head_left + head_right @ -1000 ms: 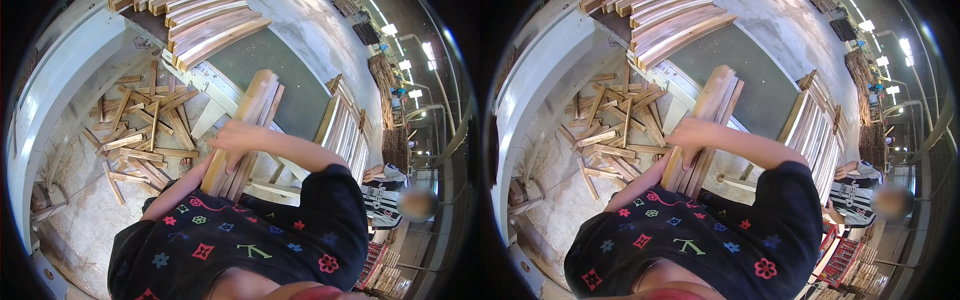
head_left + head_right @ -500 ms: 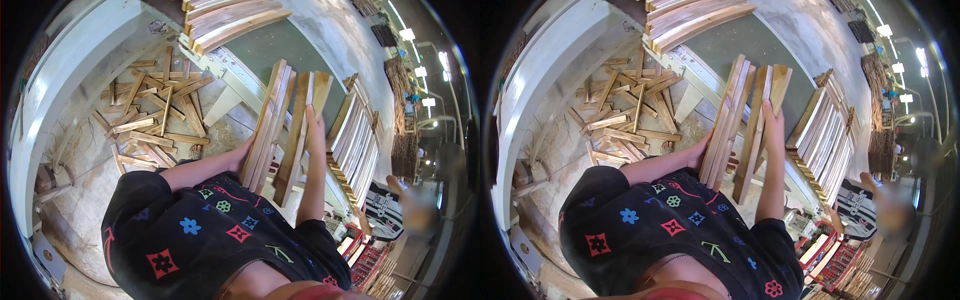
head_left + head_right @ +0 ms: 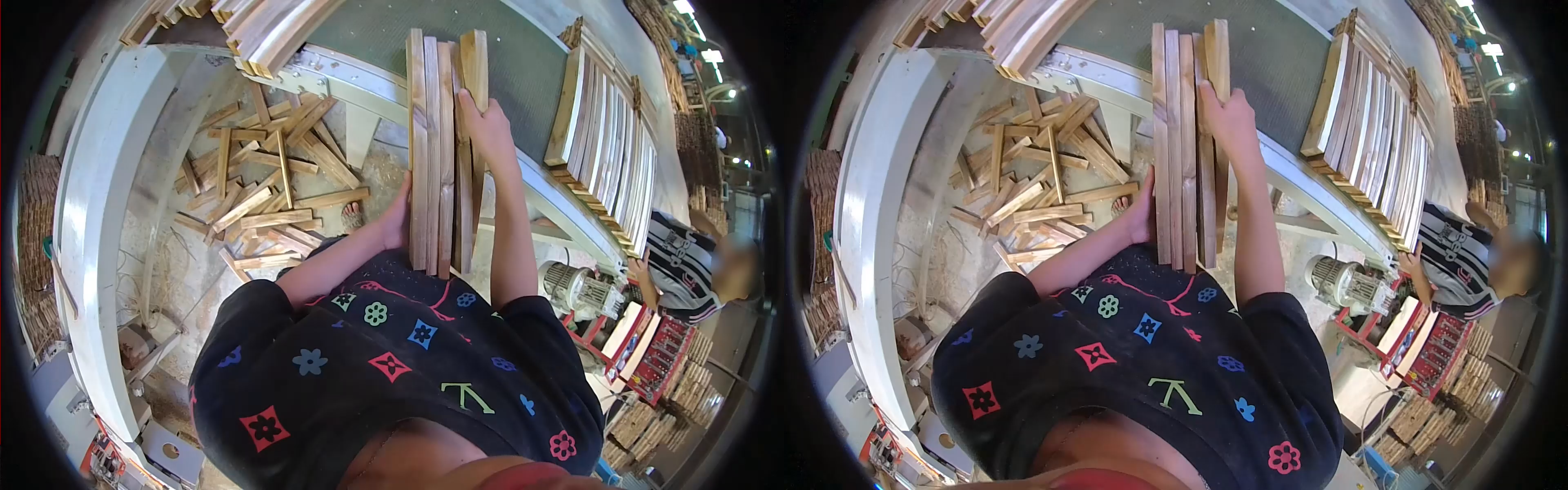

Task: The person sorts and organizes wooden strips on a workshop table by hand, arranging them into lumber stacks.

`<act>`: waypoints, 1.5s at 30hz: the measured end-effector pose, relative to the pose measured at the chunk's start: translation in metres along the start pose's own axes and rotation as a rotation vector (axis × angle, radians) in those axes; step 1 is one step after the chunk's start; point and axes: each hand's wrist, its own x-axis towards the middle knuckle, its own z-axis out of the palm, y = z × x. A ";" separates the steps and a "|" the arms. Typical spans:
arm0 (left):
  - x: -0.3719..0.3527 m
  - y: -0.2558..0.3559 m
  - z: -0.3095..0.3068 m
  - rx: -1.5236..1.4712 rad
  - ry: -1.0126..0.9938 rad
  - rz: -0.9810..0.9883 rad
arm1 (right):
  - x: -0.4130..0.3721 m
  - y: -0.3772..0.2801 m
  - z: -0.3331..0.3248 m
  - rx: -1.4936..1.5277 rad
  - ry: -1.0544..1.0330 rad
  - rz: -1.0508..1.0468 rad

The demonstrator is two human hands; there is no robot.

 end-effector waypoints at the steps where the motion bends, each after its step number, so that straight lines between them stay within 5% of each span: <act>1: 0.000 0.002 -0.001 0.024 0.013 0.022 | 0.004 0.001 0.001 0.019 -0.007 -0.008; 10: -0.018 0.013 0.005 0.001 0.000 -0.039 | -0.021 -0.034 -0.002 -0.270 -0.119 0.053; 16: -0.027 0.027 0.003 0.033 0.002 -0.022 | -0.079 -0.029 0.046 -0.345 0.182 -0.396; 22: -0.024 0.051 0.018 0.062 0.061 0.096 | -0.050 -0.050 0.057 -0.418 0.191 -0.347; 31: -0.025 0.067 0.019 -0.058 -0.035 0.354 | 0.009 -0.089 0.062 -0.373 0.067 -0.204; 33: -0.036 0.071 0.027 -0.071 0.005 0.312 | 0.017 -0.071 0.043 -0.087 -0.125 -0.262; 34: -0.037 0.073 0.031 -0.045 -0.339 0.286 | 0.022 -0.060 0.032 0.055 -0.221 -0.293; 38: -0.059 0.087 0.059 -0.055 -0.252 0.392 | -0.079 -0.066 -0.034 0.075 -0.341 -0.591; 42: -0.068 0.112 0.080 -0.069 -0.438 0.331 | -0.160 -0.089 -0.045 -0.222 -0.066 -0.727; 45: -0.059 0.112 0.084 -0.057 -0.346 0.466 | -0.148 -0.081 -0.023 -0.225 0.292 -0.775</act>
